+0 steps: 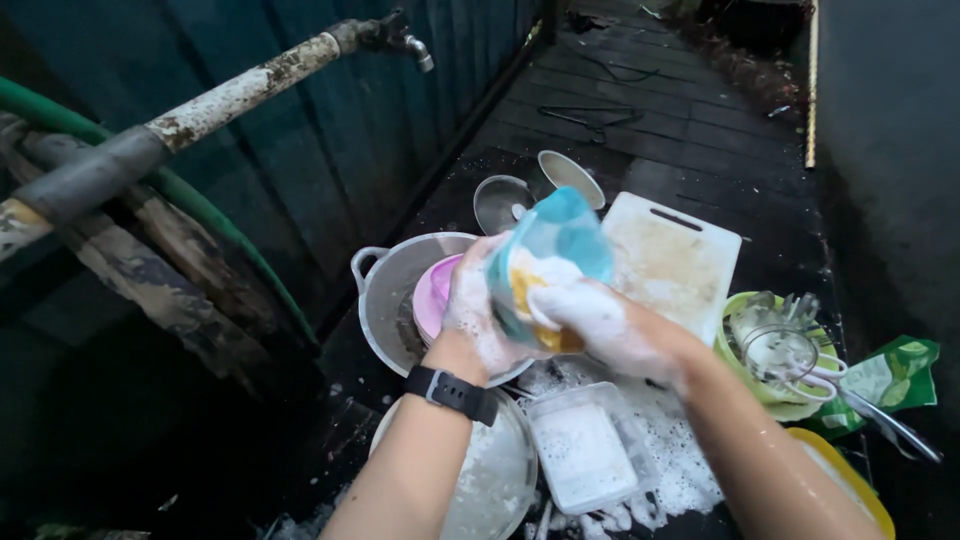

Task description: Washing dishes and containers with a sponge and soap

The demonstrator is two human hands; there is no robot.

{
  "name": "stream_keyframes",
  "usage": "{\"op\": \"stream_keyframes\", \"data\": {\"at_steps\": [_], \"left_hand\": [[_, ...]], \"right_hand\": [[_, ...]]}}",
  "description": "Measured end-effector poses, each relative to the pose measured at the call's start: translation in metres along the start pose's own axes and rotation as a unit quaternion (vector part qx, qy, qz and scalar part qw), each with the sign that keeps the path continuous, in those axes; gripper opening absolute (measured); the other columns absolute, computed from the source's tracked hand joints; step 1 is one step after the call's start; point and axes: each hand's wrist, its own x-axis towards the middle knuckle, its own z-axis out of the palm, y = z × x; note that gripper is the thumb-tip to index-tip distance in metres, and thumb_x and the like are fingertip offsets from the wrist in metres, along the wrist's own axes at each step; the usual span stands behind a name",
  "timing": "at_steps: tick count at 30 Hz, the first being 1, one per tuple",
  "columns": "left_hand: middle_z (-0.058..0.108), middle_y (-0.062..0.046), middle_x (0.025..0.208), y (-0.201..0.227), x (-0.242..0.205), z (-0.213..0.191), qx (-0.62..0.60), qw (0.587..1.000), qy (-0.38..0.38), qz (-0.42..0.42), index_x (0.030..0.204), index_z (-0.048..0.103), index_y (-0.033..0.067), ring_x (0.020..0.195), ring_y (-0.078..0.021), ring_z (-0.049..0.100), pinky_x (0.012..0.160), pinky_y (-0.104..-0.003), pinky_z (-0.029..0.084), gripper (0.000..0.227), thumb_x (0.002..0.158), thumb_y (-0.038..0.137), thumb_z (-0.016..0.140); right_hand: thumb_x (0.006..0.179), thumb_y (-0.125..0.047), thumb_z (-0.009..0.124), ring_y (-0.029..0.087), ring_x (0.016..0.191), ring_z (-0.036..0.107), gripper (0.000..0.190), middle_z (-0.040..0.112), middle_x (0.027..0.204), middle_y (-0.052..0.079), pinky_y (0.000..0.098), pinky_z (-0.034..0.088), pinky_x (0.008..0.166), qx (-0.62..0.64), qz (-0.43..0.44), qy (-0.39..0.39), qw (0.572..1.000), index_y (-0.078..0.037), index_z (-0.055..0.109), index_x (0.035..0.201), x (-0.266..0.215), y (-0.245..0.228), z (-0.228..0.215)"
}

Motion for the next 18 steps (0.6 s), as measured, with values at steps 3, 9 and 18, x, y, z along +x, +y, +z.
{"op": "stream_keyframes", "data": {"at_steps": [3, 9, 18], "left_hand": [[0.067, -0.005, 0.128, -0.001, -0.005, -0.002, -0.016, 0.999, -0.036, 0.028, 0.127, 0.067, 0.0207, 0.112, -0.0283, 0.064, 0.096, -0.055, 0.049, 0.054, 0.085, 0.055, 0.059], [0.066, -0.003, 0.132, -0.014, -0.002, 0.015, -0.066, 0.984, -0.105, 0.131, 0.132, 0.065, 0.0188, 0.118, -0.025, 0.063, 0.103, -0.047, 0.05, 0.055, 0.089, 0.053, 0.058], [0.066, -0.004, 0.124, -0.021, 0.0, 0.011, -0.062, 0.989, 0.024, 0.133, 0.122, 0.064, 0.0234, 0.112, -0.0303, 0.058, 0.091, -0.055, 0.043, 0.061, 0.08, 0.065, 0.052]], "right_hand": [[0.094, -0.03, 0.061, 0.026, 0.102, 0.067, 0.035, 0.07, 0.114, 0.014, 0.0368, 0.054, 0.091, -0.154, -0.219, 0.087, 0.96, -0.008, 0.068, 0.12, 0.022, 0.026, -0.011], [0.089, -0.014, 0.062, 0.041, 0.082, 0.07, 0.015, 0.071, 0.088, 0.022, 0.0505, 0.057, 0.075, -0.618, -0.136, 0.293, 0.717, -0.005, 0.073, 0.094, 0.054, -0.009, -0.022], [0.077, -0.013, 0.074, 0.03, 0.078, 0.072, 0.019, 0.073, 0.087, 0.017, 0.0385, 0.057, 0.07, -0.357, -0.369, 0.079, 0.855, 0.0, 0.074, 0.091, 0.066, 0.001, -0.032]]}}
